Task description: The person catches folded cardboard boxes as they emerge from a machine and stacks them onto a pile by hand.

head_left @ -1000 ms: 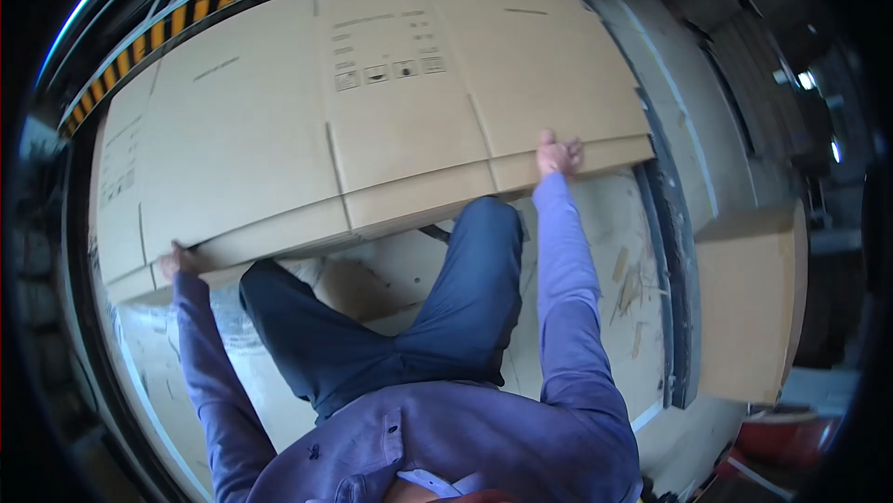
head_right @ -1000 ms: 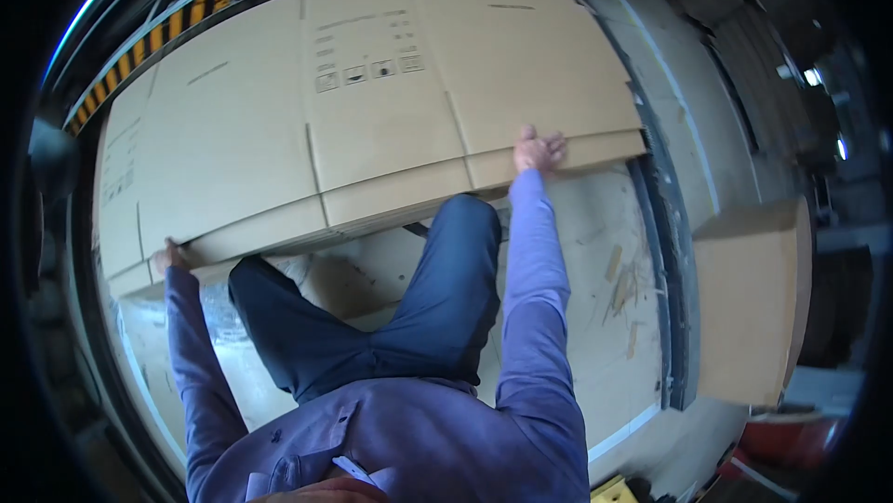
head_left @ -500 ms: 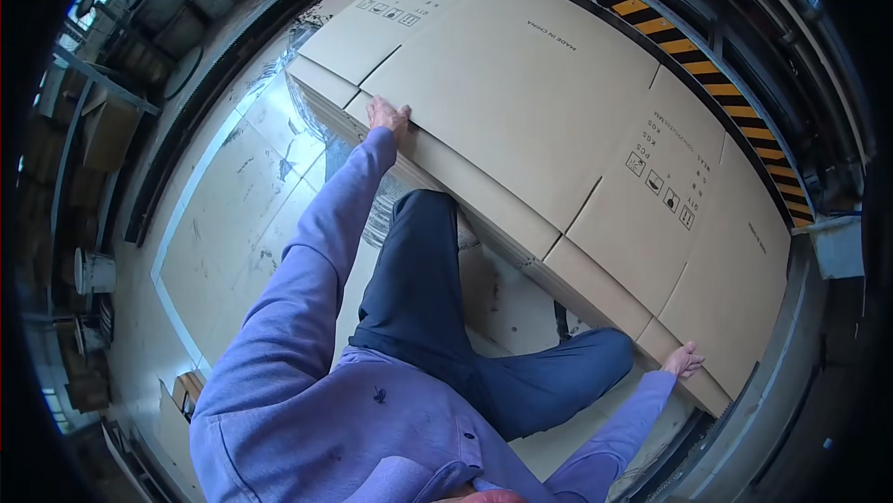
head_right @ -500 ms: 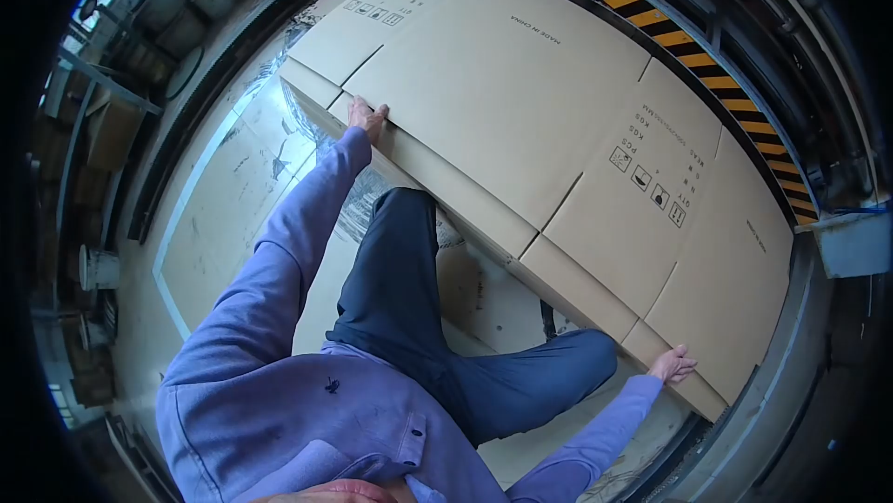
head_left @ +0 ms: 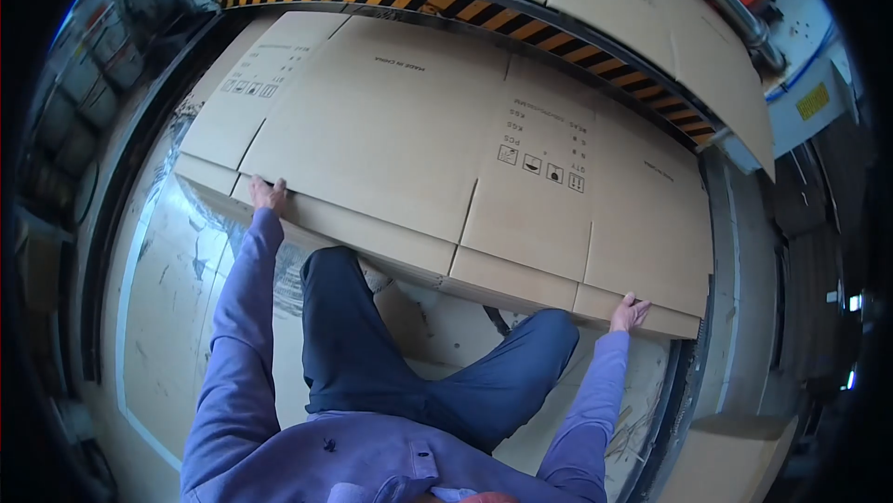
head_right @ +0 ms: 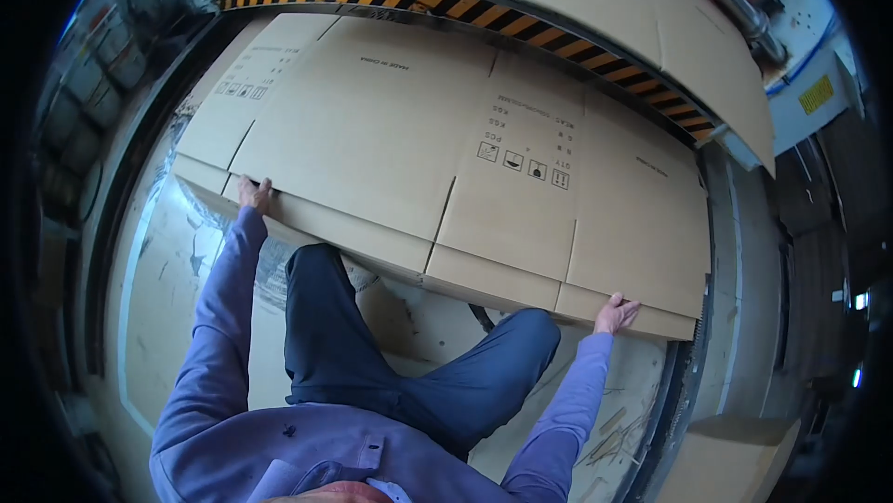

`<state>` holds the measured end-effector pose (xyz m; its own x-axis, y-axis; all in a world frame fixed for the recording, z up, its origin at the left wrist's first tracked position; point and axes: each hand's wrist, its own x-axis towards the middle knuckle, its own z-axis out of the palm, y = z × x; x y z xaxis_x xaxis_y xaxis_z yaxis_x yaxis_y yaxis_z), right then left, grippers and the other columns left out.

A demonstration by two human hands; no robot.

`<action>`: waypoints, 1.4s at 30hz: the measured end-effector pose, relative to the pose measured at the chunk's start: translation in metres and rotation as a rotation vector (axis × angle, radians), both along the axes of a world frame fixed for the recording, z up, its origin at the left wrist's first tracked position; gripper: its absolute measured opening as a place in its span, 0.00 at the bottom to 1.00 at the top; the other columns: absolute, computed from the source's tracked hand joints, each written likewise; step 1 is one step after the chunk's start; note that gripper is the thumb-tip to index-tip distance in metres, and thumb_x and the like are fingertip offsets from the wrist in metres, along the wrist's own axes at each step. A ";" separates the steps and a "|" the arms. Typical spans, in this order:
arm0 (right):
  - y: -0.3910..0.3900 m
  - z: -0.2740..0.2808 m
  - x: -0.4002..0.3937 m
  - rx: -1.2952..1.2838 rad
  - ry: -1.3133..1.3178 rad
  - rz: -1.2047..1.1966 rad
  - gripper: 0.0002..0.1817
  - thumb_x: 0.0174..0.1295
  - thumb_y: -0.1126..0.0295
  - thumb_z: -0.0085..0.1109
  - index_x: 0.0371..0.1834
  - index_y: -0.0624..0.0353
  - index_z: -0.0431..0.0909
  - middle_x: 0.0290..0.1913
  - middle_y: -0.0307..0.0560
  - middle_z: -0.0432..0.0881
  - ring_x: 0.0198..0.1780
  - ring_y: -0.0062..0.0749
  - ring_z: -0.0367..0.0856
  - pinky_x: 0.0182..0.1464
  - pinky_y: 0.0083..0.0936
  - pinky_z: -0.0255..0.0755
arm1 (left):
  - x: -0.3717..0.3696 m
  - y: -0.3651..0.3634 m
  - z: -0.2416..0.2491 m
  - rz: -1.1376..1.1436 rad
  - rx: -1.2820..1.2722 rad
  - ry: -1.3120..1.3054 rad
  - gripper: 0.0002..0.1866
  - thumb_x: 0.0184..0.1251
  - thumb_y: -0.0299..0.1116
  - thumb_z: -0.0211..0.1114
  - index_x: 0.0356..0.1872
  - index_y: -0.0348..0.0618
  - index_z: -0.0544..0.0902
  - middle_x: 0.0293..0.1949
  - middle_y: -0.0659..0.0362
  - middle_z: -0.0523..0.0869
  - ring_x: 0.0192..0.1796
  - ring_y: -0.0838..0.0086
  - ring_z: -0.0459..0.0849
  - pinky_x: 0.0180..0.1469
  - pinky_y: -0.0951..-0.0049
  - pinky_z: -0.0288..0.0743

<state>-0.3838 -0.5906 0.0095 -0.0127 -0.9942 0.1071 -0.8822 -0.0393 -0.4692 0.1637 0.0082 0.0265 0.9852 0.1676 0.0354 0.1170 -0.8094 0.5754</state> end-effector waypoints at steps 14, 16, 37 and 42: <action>0.003 0.029 -0.001 0.013 -0.596 -0.074 0.40 0.64 0.42 0.30 0.66 0.68 0.48 0.68 0.58 0.52 0.68 0.46 0.51 0.67 0.31 0.48 | 0.015 0.011 0.006 0.167 -0.375 0.134 0.56 0.53 0.71 0.43 0.56 0.13 0.53 0.59 0.28 0.60 0.62 0.47 0.63 0.63 0.66 0.56; 0.006 0.029 0.004 0.009 -0.544 -0.204 0.40 0.61 0.46 0.43 0.65 0.69 0.50 0.65 0.61 0.56 0.65 0.49 0.57 0.64 0.35 0.56 | 0.017 0.014 -0.006 0.195 -0.295 0.031 0.49 0.52 0.66 0.51 0.50 0.17 0.64 0.53 0.33 0.69 0.57 0.50 0.69 0.59 0.66 0.61; -0.022 0.032 0.024 0.169 0.022 -0.243 0.39 0.53 0.48 0.50 0.62 0.65 0.55 0.61 0.57 0.63 0.64 0.44 0.58 0.63 0.44 0.51 | 0.009 -0.012 0.012 0.127 -0.080 0.016 0.42 0.46 0.53 0.66 0.51 0.21 0.67 0.54 0.39 0.69 0.59 0.54 0.65 0.62 0.65 0.59; -0.029 0.022 0.029 0.177 0.093 -0.295 0.44 0.56 0.44 0.42 0.67 0.67 0.44 0.68 0.58 0.50 0.70 0.43 0.45 0.67 0.42 0.43 | 0.019 -0.005 -0.002 0.113 -0.063 0.027 0.43 0.46 0.54 0.65 0.52 0.22 0.66 0.54 0.39 0.69 0.60 0.53 0.64 0.62 0.63 0.58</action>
<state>-0.3548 -0.6200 0.0312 -0.3003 -0.9524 -0.0526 -0.8825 0.2984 -0.3635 0.1831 0.0032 0.0244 0.9603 0.2788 -0.0045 0.2215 -0.7527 0.6200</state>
